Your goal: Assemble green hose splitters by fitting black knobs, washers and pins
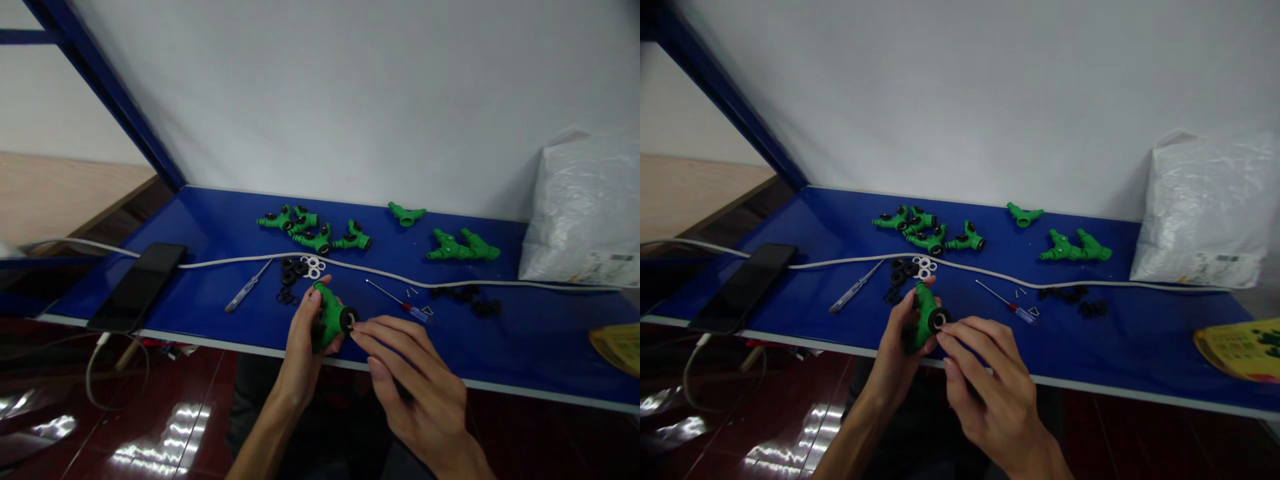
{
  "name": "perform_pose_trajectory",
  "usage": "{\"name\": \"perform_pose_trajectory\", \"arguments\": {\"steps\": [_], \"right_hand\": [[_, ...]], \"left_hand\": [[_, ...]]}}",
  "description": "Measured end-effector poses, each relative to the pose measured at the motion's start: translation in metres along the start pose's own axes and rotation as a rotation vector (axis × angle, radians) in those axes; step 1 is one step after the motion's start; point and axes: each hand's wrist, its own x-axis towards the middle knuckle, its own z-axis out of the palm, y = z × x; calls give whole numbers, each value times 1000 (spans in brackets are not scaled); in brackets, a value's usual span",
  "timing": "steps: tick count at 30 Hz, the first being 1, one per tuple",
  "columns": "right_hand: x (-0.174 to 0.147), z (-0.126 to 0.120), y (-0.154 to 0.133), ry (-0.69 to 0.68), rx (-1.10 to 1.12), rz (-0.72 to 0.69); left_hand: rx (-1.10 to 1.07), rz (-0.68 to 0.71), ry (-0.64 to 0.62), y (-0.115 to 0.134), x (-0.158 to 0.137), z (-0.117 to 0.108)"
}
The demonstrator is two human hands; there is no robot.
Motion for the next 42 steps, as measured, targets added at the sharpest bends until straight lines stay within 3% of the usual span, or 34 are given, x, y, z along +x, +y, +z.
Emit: {"name": "perform_pose_trajectory", "arguments": {"steps": [5,14,19,21,23,25,28,33,42], "right_hand": [[-3,8,-14,5,-126,53],[1,20,-46,120,-22,451],[-2,20,-51,294,175,483],[0,16,-47,352,236,578],[5,12,-40,285,357,742],[10,9,-34,108,581,879],[14,9,-29,-73,872,989],[11,8,-27,-85,983,1105],[6,7,-31,-61,1101,1126]], "left_hand": [[13,140,14,-6,-1,-1],[51,289,78,-16,-9,1],[-40,183,47,-4,-5,5],[-57,123,-1,1,-4,6],[-64,100,-37,3,-3,5],[-71,99,-56,4,-3,4],[-61,125,-78,1,-5,2],[37,164,-68,-2,-8,-2],[110,175,-49,-6,-10,-2]]}}
